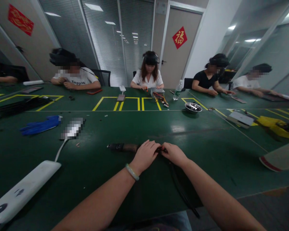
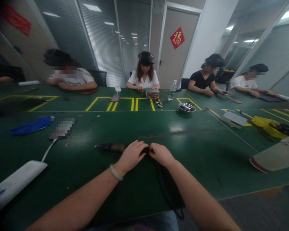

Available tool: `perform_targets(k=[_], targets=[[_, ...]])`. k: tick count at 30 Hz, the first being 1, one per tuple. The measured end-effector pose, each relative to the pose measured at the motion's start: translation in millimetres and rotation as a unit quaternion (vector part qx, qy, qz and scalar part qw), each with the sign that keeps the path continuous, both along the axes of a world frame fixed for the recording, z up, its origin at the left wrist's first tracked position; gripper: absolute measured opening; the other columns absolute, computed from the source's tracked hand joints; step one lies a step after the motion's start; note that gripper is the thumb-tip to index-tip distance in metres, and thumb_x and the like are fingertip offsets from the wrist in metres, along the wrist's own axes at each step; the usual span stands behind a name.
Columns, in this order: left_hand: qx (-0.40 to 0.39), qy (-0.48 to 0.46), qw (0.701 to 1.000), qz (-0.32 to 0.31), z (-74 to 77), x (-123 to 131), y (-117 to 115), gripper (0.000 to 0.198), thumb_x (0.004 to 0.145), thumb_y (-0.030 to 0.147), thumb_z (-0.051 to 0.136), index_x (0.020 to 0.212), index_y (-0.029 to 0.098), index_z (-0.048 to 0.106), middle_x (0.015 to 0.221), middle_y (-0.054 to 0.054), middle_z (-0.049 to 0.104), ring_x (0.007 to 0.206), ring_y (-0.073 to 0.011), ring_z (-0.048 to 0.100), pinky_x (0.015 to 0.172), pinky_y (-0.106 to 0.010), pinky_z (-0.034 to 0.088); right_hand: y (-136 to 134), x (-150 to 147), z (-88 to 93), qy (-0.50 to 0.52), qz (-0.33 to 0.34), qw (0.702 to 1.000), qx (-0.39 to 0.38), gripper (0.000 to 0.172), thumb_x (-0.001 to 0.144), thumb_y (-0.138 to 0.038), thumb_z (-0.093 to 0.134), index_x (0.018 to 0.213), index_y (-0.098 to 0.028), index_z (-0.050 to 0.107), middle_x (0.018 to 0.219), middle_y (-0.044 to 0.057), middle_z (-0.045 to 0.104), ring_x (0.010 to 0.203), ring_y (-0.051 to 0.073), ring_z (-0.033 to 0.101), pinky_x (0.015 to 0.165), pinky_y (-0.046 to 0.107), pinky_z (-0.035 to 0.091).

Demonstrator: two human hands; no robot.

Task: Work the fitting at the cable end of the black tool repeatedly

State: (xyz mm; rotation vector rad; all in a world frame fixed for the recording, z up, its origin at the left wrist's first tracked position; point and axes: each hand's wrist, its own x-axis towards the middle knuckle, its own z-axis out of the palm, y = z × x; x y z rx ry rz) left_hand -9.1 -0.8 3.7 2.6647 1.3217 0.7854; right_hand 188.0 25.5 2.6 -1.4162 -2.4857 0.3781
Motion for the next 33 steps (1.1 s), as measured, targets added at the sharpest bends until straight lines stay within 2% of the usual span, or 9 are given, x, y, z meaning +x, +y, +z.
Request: perform_targets(k=[6,10,15,18,21,24,27,30,33], targets=[[0.030,-0.056,0.997,-0.038,9.8,-5.3,-5.9,0.030,0.090,0.016,0.048,0.118,0.023,0.055,0.122,-0.002,0.061,0.125,-0.0168,0.048,0.115,-0.043,0.026,10.8,-0.8,3.7,0.012,0.000,1.000,0.008,0.004,0.082,-0.021,0.059,0.085,-0.020,0.058,0.084,0.001,0.064,0.076,0.014,0.059,0.068,0.023,0.038],[0.032,-0.069,0.995,-0.065,16.1,-9.6,-8.6,0.029,0.091,0.015,0.044,0.114,0.023,0.058,0.118,-0.003,0.063,0.122,-0.0166,0.051,0.114,-0.045,0.028,26.4,24.9,8.4,0.023,-0.044,0.999,0.012,0.008,0.082,-0.027,0.058,0.086,-0.021,0.061,0.087,0.001,0.066,0.079,0.015,0.060,0.070,0.024,0.040],[-0.005,-0.058,0.995,-0.079,16.1,-13.7,-9.8,0.027,0.091,0.017,0.046,0.114,0.025,0.059,0.120,-0.001,0.062,0.123,-0.0148,0.050,0.114,-0.041,0.029,20.1,128.2,5.7,0.016,-0.234,0.972,-0.013,0.024,0.081,-0.043,0.054,0.086,-0.021,0.063,0.083,0.004,0.068,0.075,0.019,0.063,0.065,0.027,0.043],[-0.036,-0.040,0.997,-0.054,9.5,-14.9,-8.2,0.031,0.092,0.025,0.047,0.123,0.025,0.054,0.128,-0.002,0.058,0.128,-0.0181,0.045,0.114,-0.044,0.027,-13.1,200.9,-1.5,0.018,-0.384,0.923,-0.028,0.036,0.077,-0.052,0.053,0.092,-0.021,0.065,0.085,0.006,0.070,0.077,0.024,0.065,0.064,0.031,0.045],[-0.072,-0.015,0.997,-0.013,-0.4,-15.9,-4.4,0.044,0.092,0.037,0.048,0.135,0.025,0.044,0.141,-0.004,0.047,0.136,-0.0213,0.035,0.115,-0.045,0.025,-56.0,241.5,-7.3,0.001,-0.509,0.859,-0.051,0.050,0.074,-0.062,0.051,0.099,-0.021,0.067,0.084,0.010,0.070,0.074,0.029,0.065,0.059,0.036,0.046],[-0.115,0.005,0.993,0.030,-10.3,-17.0,-0.3,0.058,0.093,0.050,0.042,0.142,0.022,0.035,0.150,-0.007,0.034,0.142,-0.0251,0.022,0.115,-0.048,0.023,-88.6,240.7,-9.2,-0.021,-0.579,0.812,-0.068,0.055,0.074,-0.067,0.048,0.102,-0.023,0.068,0.086,0.014,0.069,0.073,0.032,0.065,0.058,0.040,0.046],[-0.145,0.023,0.988,0.054,-17.8,-18.1,2.2,0.064,0.094,0.057,0.031,0.146,0.020,0.029,0.154,-0.008,0.024,0.143,-0.0270,0.014,0.115,-0.050,0.019,-101.8,222.6,-10.4,-0.032,-0.601,0.794,-0.086,0.054,0.077,-0.064,0.045,0.104,-0.024,0.067,0.088,0.015,0.069,0.072,0.033,0.065,0.057,0.040,0.047],[-0.149,0.041,0.987,0.049,-22.0,-19.1,2.7,0.067,0.094,0.060,0.025,0.147,0.020,0.026,0.156,-0.007,0.017,0.144,-0.0269,0.009,0.116,-0.049,0.016,-101.4,213.4,-13.3,-0.043,-0.591,0.800,-0.093,0.051,0.080,-0.059,0.041,0.102,-0.021,0.067,0.088,0.016,0.068,0.073,0.032,0.065,0.056,0.040,0.046],[-0.144,0.055,0.987,0.045,-23.8,-19.7,2.3,0.068,0.094,0.061,0.021,0.148,0.020,0.024,0.157,-0.006,0.014,0.144,-0.0265,0.006,0.117,-0.048,0.015,-98.2,209.1,-12.5,-0.071,-0.554,0.827,-0.070,0.050,0.081,-0.058,0.040,0.088,-0.016,0.068,0.084,0.019,0.065,0.071,0.033,0.065,0.055,0.042,0.046]])
